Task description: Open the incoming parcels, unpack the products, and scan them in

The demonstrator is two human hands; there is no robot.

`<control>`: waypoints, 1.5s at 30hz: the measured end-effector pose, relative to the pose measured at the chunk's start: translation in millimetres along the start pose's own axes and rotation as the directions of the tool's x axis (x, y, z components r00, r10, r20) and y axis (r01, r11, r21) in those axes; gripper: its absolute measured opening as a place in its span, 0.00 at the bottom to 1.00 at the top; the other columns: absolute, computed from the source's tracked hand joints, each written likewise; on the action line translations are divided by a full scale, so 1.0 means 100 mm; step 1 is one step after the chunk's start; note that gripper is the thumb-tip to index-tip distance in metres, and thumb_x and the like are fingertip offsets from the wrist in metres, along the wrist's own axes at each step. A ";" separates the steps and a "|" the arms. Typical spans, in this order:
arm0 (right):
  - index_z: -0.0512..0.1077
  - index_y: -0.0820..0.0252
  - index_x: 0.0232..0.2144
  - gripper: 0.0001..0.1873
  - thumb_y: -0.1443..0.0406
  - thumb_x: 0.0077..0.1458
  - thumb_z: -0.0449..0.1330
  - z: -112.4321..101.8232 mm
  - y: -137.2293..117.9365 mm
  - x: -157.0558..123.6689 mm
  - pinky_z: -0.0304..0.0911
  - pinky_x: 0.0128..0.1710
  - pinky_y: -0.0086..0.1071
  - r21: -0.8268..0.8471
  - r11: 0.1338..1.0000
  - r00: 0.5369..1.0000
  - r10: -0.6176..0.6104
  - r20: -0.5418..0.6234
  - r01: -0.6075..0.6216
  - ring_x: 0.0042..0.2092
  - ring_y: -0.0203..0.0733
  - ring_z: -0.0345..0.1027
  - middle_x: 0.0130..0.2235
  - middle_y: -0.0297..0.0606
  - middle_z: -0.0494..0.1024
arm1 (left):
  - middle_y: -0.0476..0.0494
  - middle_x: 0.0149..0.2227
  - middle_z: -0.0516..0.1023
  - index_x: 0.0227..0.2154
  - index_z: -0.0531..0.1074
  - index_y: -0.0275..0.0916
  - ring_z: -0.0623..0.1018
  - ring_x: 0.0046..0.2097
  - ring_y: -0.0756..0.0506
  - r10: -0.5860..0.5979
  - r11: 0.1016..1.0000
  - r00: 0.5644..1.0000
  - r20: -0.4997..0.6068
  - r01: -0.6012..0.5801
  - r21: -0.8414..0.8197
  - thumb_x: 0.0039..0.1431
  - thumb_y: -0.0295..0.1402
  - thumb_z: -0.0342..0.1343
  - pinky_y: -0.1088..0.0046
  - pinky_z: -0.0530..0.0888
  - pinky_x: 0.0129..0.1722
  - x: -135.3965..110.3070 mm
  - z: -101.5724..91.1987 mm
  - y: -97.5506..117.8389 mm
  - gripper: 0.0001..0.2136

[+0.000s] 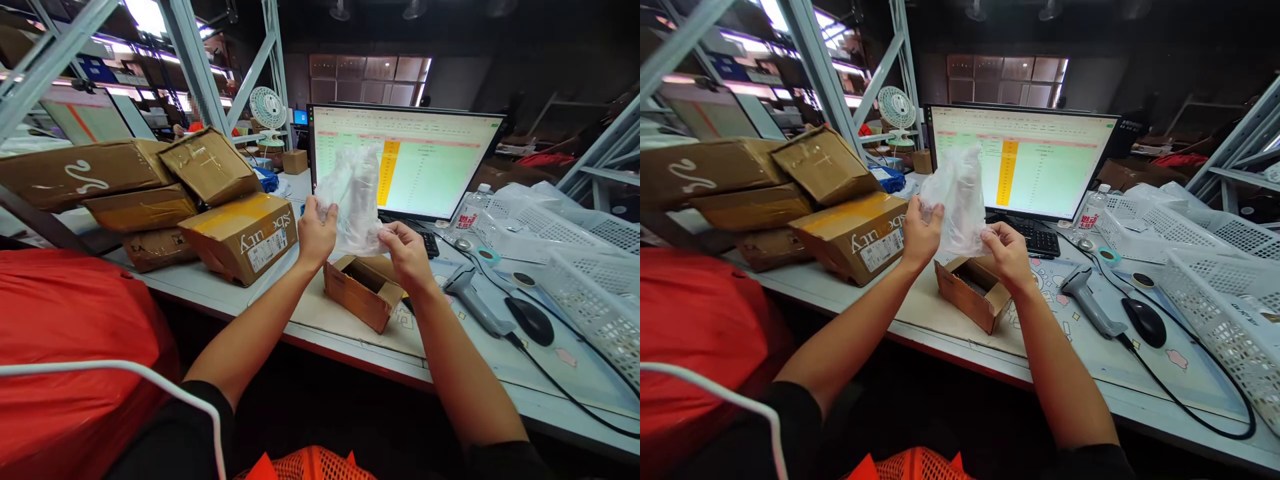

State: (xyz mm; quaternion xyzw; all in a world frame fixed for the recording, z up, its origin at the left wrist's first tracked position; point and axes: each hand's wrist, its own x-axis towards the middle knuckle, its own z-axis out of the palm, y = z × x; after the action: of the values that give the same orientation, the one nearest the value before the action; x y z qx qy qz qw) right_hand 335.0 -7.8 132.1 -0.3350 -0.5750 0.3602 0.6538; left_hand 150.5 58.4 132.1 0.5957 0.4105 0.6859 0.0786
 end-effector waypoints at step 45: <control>0.72 0.67 0.63 0.33 0.50 0.65 0.57 -2.23 -0.09 -1.04 0.67 0.58 0.52 -0.886 -0.099 0.857 0.224 -0.463 -0.453 0.58 0.66 0.75 0.57 0.60 0.80 | 0.38 0.64 0.70 0.67 0.61 0.46 0.82 0.45 0.46 -0.271 0.836 0.633 0.725 0.528 -0.149 0.60 0.40 0.60 0.60 0.85 0.46 0.12 -0.30 -0.80 0.32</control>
State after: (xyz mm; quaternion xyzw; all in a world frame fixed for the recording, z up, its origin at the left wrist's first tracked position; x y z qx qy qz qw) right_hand 549.3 -106.3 61.2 -0.8541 -0.4952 -0.0218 0.1578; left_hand 90.3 103.4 89.9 0.6711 0.3486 0.4459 0.4789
